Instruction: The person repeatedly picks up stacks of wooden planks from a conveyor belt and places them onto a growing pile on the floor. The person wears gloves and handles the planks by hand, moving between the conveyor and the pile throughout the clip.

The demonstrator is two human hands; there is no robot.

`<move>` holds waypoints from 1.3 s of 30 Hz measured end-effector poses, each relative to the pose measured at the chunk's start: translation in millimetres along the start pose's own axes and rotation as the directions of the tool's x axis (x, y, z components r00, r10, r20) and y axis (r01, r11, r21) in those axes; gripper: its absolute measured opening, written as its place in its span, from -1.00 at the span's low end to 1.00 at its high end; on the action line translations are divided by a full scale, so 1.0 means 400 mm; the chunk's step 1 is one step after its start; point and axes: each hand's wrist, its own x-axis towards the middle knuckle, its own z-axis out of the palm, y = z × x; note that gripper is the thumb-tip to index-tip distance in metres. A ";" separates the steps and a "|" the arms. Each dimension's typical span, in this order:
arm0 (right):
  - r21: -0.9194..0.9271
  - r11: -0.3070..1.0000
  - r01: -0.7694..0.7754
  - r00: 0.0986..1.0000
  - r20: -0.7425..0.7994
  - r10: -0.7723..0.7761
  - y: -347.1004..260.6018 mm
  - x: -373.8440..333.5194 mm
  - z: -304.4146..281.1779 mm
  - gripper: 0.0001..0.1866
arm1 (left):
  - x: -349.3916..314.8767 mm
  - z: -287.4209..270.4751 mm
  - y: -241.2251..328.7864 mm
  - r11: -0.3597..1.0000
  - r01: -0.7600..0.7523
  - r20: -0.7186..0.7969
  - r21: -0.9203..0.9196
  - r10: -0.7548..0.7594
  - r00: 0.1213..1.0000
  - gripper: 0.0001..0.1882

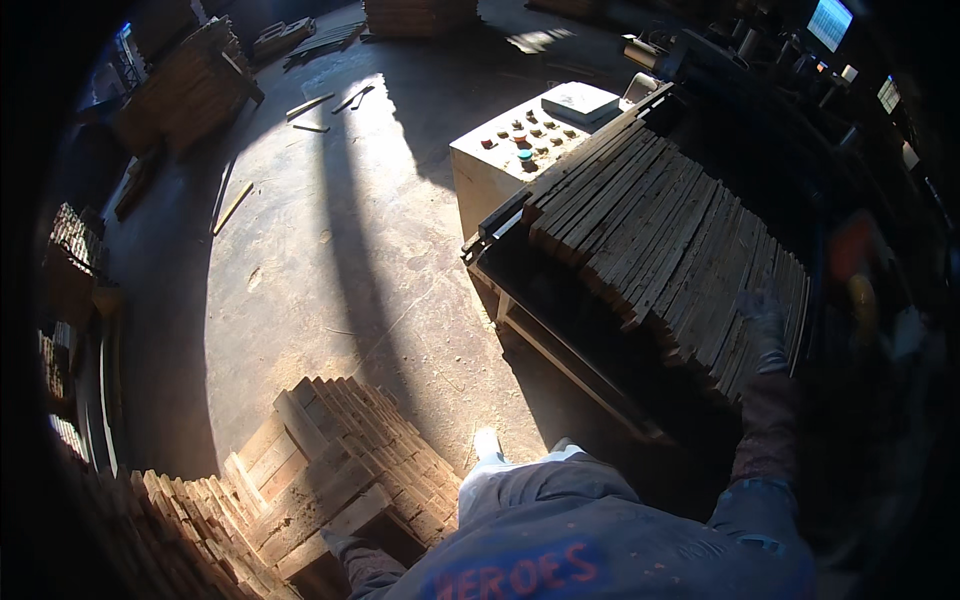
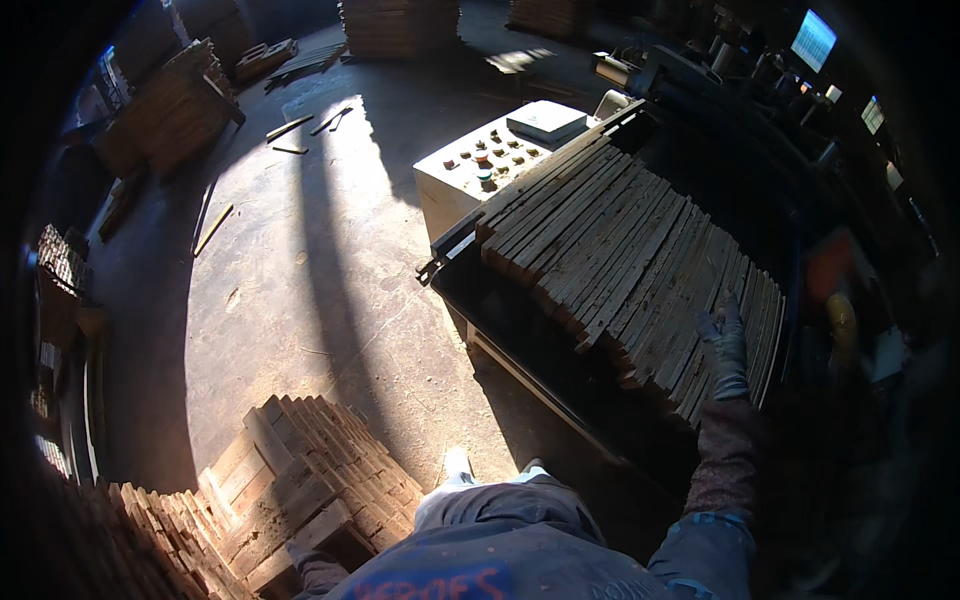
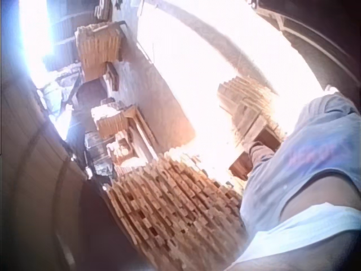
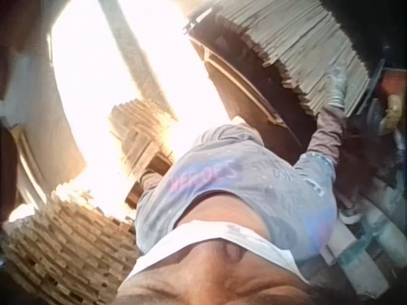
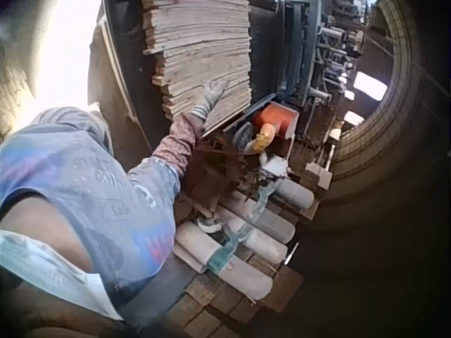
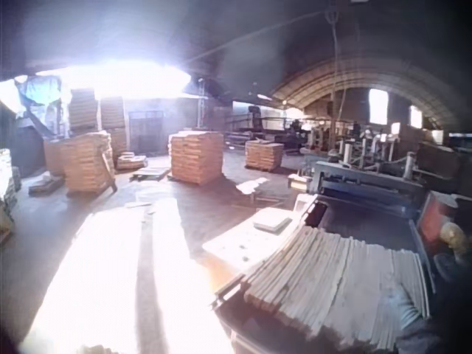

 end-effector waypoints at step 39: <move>-0.028 0.995 -0.100 0.747 -0.663 0.057 0.273 -0.710 -0.751 -0.53 | -2.682 0.378 -0.086 -0.444 0.604 -0.024 -0.662 -0.793 -0.609 -0.19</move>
